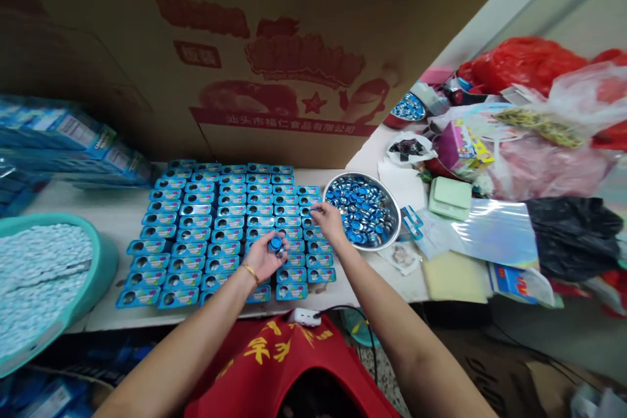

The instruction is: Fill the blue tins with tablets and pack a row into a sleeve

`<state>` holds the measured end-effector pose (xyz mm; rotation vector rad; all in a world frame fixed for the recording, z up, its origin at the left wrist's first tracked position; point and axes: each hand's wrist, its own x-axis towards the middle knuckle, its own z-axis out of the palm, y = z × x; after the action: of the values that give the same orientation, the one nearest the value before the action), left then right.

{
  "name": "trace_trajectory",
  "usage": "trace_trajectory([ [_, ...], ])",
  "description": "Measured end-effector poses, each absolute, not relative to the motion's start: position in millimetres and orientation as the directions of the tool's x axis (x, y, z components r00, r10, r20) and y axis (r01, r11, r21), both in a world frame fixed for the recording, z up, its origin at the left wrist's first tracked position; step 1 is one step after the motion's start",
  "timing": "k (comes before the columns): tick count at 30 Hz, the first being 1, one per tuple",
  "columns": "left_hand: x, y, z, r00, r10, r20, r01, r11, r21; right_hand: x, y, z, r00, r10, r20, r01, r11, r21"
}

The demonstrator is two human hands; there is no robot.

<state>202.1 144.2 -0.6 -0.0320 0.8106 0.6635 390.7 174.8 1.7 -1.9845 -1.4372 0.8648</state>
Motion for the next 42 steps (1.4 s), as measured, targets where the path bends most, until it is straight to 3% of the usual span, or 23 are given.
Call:
trace_trajectory([
  [5, 176, 140, 6, 0.423, 0.638, -0.643, -0.607, 0.727, 0.322, 408, 256, -18, 0.207, 0.952, -0.223, 0.794, -0.297, -0.531],
  [10, 170, 144, 10, 0.332, 0.704, -0.628, -0.643, 0.656, 0.395, 400, 316, -28, 0.148, 0.918, -0.368, 0.916, -0.267, -0.298],
  [17, 181, 166, 3, 0.356, 0.691, -0.629, -0.678, 0.654, 0.335, 409, 353, -42, 0.028, 0.832, -0.555, 0.974, -0.148, -0.172],
  [22, 187, 183, -7, 0.336, 0.709, -0.620, -0.656, 0.649, 0.386, 399, 314, -18, -0.077, 0.910, -0.408, 0.966, -0.033, -0.256],
  [24, 192, 188, -11, 0.328, 0.703, -0.631, -0.632, 0.660, 0.406, 384, 281, -8, -0.243, 0.940, -0.240, 0.891, 0.119, -0.438],
  [27, 203, 191, -13, 0.341, 0.714, -0.612, -0.620, 0.660, 0.425, 360, 237, -4, -0.511, 0.854, -0.094, 0.658, 0.319, -0.682],
  [29, 210, 191, -11, 0.361, 0.715, -0.599, -0.608, 0.667, 0.430, 356, 222, -6, -0.498, 0.862, -0.089, 0.605, 0.273, -0.748],
  [31, 214, 190, -9, 0.382, 0.698, -0.605, -0.580, 0.691, 0.431, 366, 219, -10, -0.369, 0.922, -0.116, 0.628, 0.155, -0.763],
  [33, 212, 187, -8, 0.385, 0.683, -0.622, -0.561, 0.707, 0.430, 384, 226, -12, -0.207, 0.961, -0.182, 0.723, 0.025, -0.690],
  [35, 207, 185, -10, 0.376, 0.677, -0.633, -0.562, 0.709, 0.425, 400, 238, -14, -0.056, 0.963, -0.263, 0.871, -0.082, -0.485],
  [38, 199, 183, -13, 0.354, 0.672, -0.650, -0.578, 0.704, 0.413, 406, 264, -17, 0.042, 0.927, -0.374, 0.976, -0.118, -0.183],
  [42, 192, 184, -13, 0.339, 0.677, -0.653, -0.598, 0.691, 0.406, 396, 299, -25, 0.048, 0.870, -0.491, 0.992, -0.099, -0.080],
])
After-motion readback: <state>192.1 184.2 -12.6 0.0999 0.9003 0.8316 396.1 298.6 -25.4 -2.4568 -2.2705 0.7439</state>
